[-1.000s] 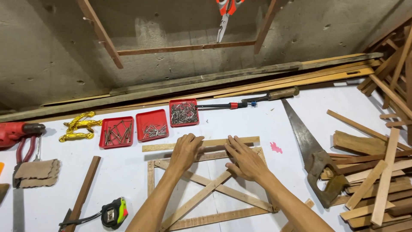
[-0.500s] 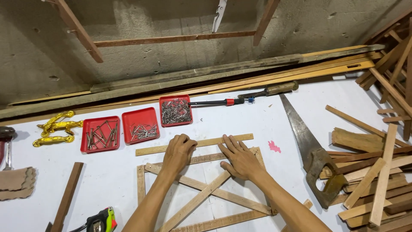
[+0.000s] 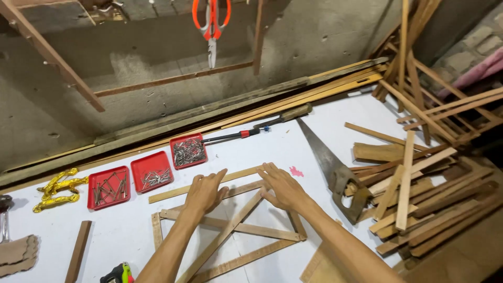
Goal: The person assembles a rectangular wooden frame with diagonal cross-bracing on a white workbench. They position the pieces, hammer nails to secure joints, mark alignment with a marker, and add a horizontal brace across the center. Tools and fasteners are used throughout the process.
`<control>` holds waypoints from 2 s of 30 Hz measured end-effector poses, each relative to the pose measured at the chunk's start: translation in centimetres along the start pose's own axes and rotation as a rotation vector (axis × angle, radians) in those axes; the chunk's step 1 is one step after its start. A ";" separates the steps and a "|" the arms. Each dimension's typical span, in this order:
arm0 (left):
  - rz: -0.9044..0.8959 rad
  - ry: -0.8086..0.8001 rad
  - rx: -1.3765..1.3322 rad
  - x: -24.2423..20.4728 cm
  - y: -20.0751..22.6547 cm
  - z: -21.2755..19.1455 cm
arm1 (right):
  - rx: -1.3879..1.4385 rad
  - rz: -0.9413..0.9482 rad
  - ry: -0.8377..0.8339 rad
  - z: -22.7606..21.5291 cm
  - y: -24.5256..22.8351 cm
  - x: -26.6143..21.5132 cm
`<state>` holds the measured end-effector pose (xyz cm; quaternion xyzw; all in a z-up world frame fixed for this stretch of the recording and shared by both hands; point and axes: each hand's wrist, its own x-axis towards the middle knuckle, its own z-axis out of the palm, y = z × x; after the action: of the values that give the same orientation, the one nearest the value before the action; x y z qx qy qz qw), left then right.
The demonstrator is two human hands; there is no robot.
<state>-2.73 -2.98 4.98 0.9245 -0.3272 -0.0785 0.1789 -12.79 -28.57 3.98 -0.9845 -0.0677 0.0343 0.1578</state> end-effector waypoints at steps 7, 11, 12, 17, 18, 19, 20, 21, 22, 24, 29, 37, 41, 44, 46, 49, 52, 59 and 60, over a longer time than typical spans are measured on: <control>0.227 -0.044 -0.073 1.0 11.5 0.5 | -0.064 0.115 0.053 -5.4 3.9 -11.2; 0.325 -0.236 0.019 2.7 18.1 1.0 | -0.080 0.264 0.078 -8.8 6.6 -18.1; 0.370 -0.242 0.034 3.1 19.7 1.5 | -0.090 0.301 0.086 -9.0 7.5 -19.9; 0.458 -0.304 -0.044 4.1 27.0 4.6 | -0.107 0.443 0.029 -10.4 12.6 -27.2; 0.502 -0.286 -0.074 4.3 28.2 5.4 | -0.133 0.457 0.016 -10.9 13.7 -28.4; 0.499 -0.289 -0.082 4.2 29.8 5.3 | -0.135 0.457 0.008 -11.4 14.9 -29.4; 0.451 -0.344 -0.061 4.2 31.4 5.1 | -0.144 0.466 0.026 -11.9 16.1 -30.4; 0.398 -0.388 -0.044 4.8 33.0 4.6 | -0.162 0.464 0.045 -12.9 17.7 -30.6; 0.390 -0.381 -0.055 5.8 33.6 6.1 | -0.172 0.455 0.037 -13.0 19.7 -30.9; 0.521 -0.246 -0.084 7.4 34.8 9.0 | -0.212 0.396 0.076 -12.6 23.7 -31.3; 0.353 -0.331 -0.031 9.1 40.8 10.1 | -0.134 0.353 0.051 -14.8 28.4 -29.9; 0.202 -0.290 -0.050 12.9 44.1 16.0 | -0.061 0.153 0.076 -12.5 35.6 -27.1; 0.155 -0.222 -0.103 13.4 43.7 20.7 | -0.060 -0.013 0.081 -9.3 37.5 -24.6; 0.118 -0.226 -0.053 13.2 44.5 20.9 | -0.054 -0.020 0.055 -8.6 37.2 -23.3; 0.070 -0.291 0.008 12.9 44.9 20.7 | -0.044 -0.015 0.040 -7.8 37.2 -23.3; 0.133 -0.216 0.023 13.2 44.6 21.8 | 0.023 -0.039 0.040 -6.5 38.2 -24.0; 0.145 -0.241 0.149 13.4 44.8 22.2 | 0.006 -0.052 0.031 -5.6 39.2 -24.4; 0.042 -0.311 0.070 14.6 44.5 24.8 | -0.026 -0.084 0.073 -6.1 40.4 -25.2; -0.028 -0.398 -0.041 14.6 45.0 23.7 | -0.042 -0.121 0.106 -5.7 40.8 -25.1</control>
<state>-23.68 -51.35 -0.14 0.8914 -0.3417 -0.2688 0.1283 -32.10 -72.32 -2.33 -0.9821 -0.1195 -0.0289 0.1424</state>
